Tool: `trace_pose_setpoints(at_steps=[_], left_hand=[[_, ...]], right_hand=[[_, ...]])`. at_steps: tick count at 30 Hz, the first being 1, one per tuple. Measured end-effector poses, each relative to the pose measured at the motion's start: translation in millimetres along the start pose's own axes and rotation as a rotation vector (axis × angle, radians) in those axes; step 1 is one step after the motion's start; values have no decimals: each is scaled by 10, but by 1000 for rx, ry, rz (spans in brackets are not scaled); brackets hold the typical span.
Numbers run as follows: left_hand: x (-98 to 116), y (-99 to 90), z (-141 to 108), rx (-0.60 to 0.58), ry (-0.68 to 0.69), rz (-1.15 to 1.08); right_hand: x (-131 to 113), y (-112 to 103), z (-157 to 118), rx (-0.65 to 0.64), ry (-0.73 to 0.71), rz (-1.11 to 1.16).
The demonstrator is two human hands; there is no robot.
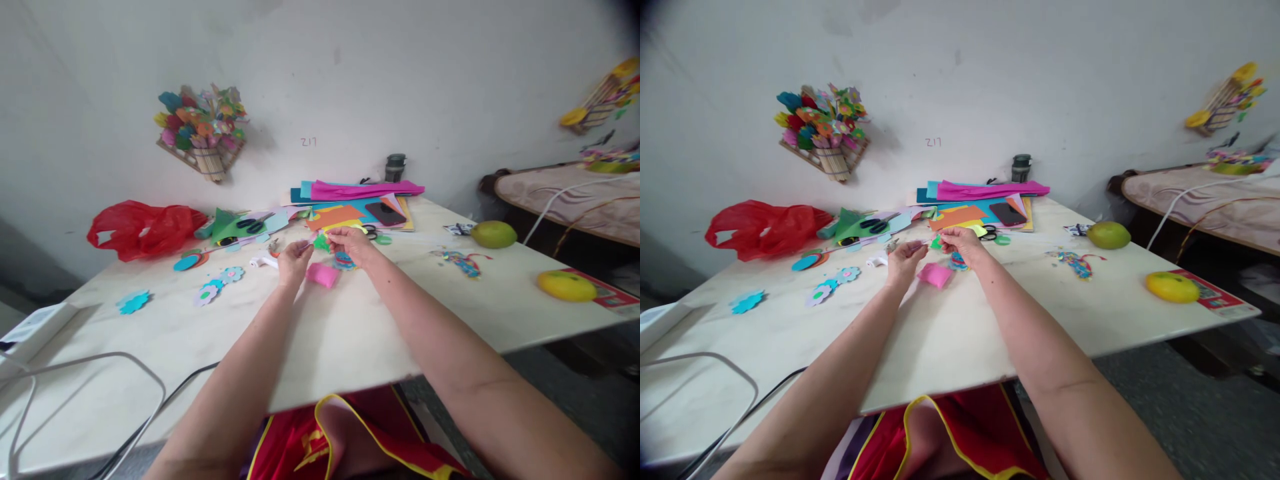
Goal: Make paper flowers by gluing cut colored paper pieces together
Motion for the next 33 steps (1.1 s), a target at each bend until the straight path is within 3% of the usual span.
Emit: trace_pose_setpoints(at_steps=[7,14,33], left_hand=[[161,20,-113,-55,-39,-211],[122,22,-102,-73,-85,-287],[80,4,-130,-119,-196,-261]], right_hand=[[42,55,-34,-20,25,-67],[59,3,13,58,-10,-98],[24,-33,22,124,-73,-235]])
Point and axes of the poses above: each hand's wrist, its own z-axis towards the middle knuckle, its own y-axis out of the palm, x = y × z, the point moved 6 cm from there along z, towards the middle knuckle, and after that the axes turned 4 degrees about z, right-handed, at the moved point
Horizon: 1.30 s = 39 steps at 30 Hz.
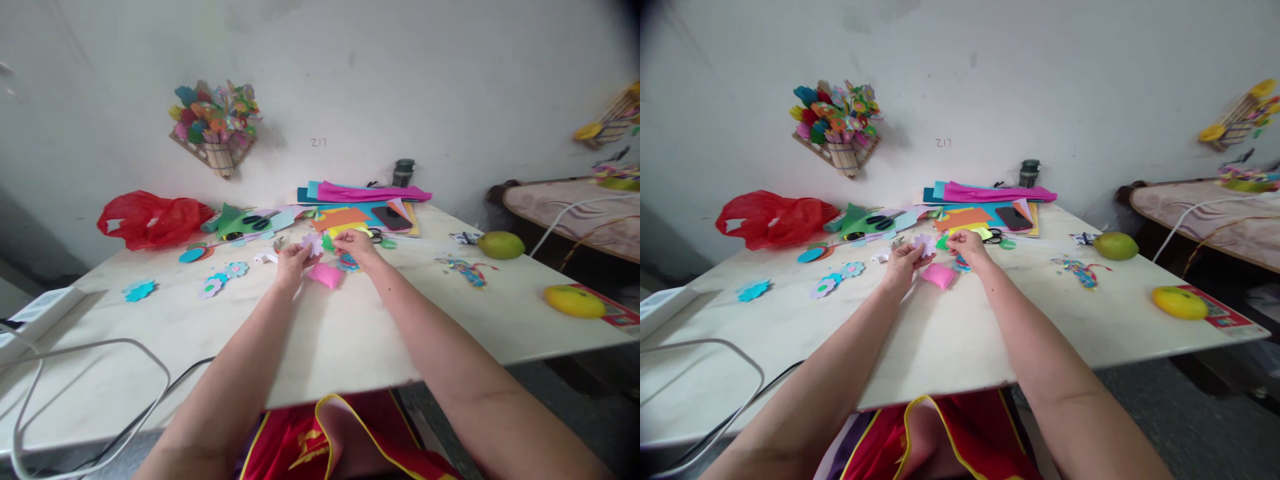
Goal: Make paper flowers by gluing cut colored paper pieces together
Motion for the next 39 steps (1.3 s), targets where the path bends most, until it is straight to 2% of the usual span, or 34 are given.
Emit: trace_pose_setpoints(at_steps=[3,8,15,25,33,39], left_hand=[[-10,-2,8,-3,-24,-11],[16,16,2,-13,-6,-14],[70,16,-16,13,16,10],[66,56,-24,-8,40,76],[79,44,-20,27,58,95],[94,34,-30,39,61,95]], right_hand=[[-10,-23,1,44,13,-3],[-52,13,-54,15,21,-71],[-33,-26,-18,41,-13,-160],[-75,-84,-47,113,-34,-249],[12,-55,2,102,-19,-243],[-39,-181,75,163,-195,-349]])
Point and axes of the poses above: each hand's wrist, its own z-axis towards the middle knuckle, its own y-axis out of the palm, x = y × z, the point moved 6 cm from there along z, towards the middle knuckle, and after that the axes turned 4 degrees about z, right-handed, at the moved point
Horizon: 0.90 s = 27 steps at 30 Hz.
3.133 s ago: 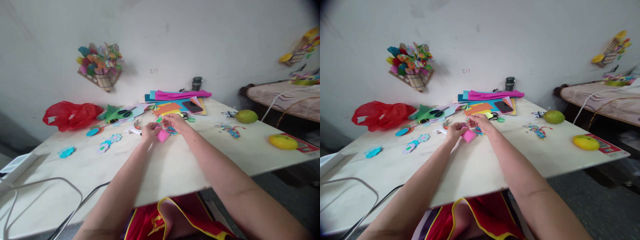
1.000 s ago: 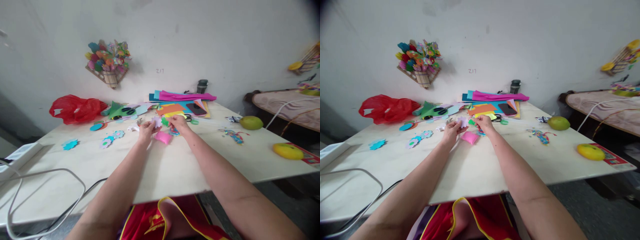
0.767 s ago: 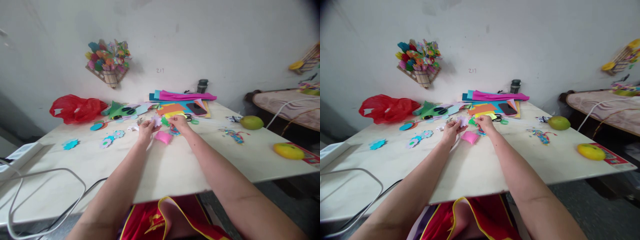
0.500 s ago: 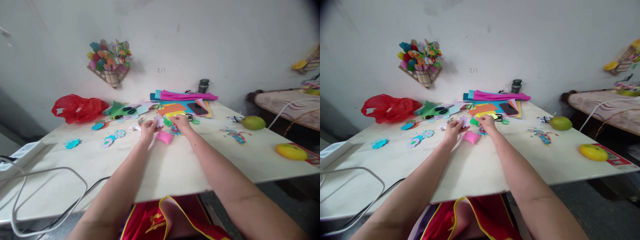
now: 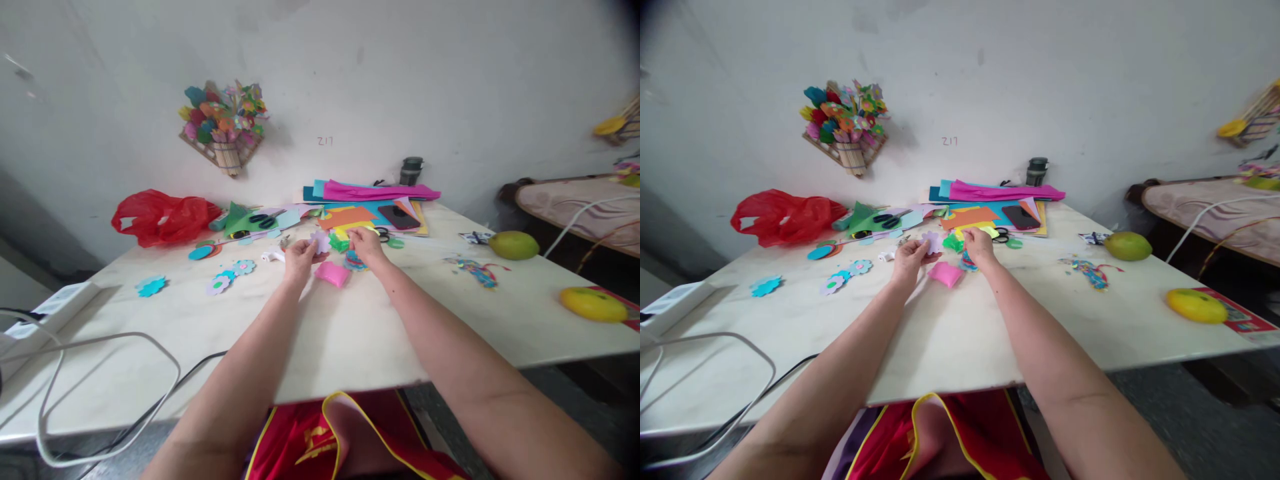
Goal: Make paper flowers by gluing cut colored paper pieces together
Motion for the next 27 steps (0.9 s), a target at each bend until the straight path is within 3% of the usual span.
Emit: trace_pose_setpoints(at_steps=[4,15,21,27], left_hand=[[11,-1,-6,3,-4,6],[35,-41,-1,36,-2,-10],[36,-71,4,74,-23,-45],[46,-71,-7,62,-12,-69]], right_hand=[[49,64,8,-59,-25,-12],[-24,208,-160,-196,180,33],[12,234,-198,-292,327,223],[87,252,-181,-362,356,348]])
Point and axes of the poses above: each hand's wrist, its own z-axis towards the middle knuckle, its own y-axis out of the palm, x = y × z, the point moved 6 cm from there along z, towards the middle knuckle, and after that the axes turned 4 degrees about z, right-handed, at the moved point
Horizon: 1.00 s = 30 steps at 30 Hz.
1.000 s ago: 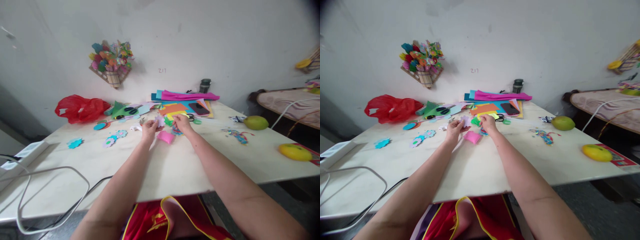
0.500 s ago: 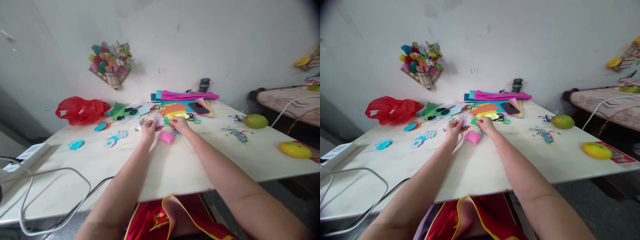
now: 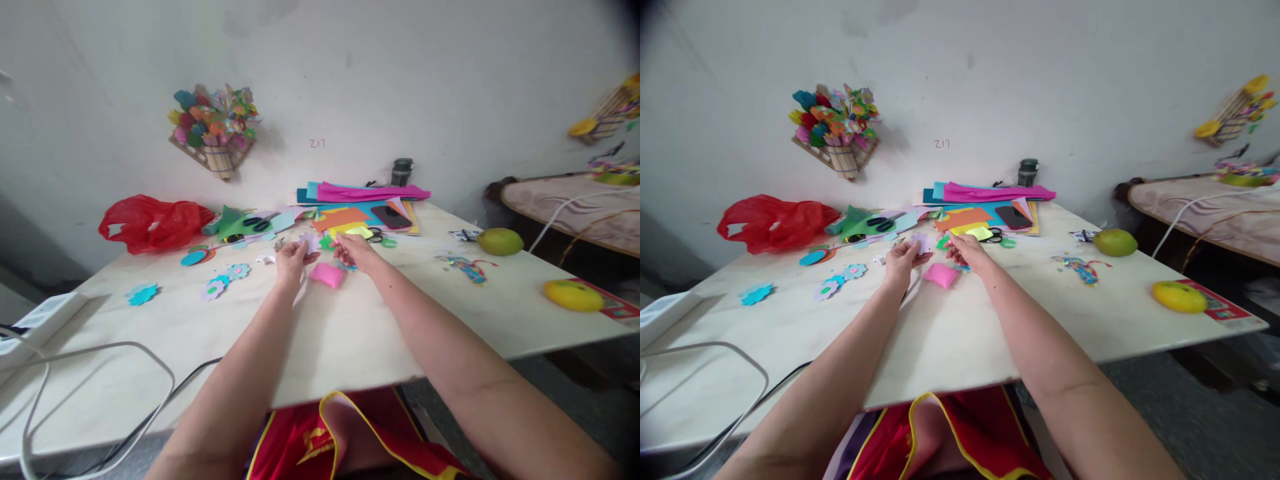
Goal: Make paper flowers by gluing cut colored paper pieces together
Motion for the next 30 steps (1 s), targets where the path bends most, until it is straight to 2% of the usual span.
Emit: trace_pose_setpoints(at_steps=[16,21,30], left_hand=[[-30,-21,18,23,-18,9],[-40,-40,28,26,-12,-7],[-41,-38,22,36,-16,-6]], right_hand=[[10,28,41,27,-19,94],[-11,34,10,38,-34,12],[-61,-26,-8,131,-57,-143]])
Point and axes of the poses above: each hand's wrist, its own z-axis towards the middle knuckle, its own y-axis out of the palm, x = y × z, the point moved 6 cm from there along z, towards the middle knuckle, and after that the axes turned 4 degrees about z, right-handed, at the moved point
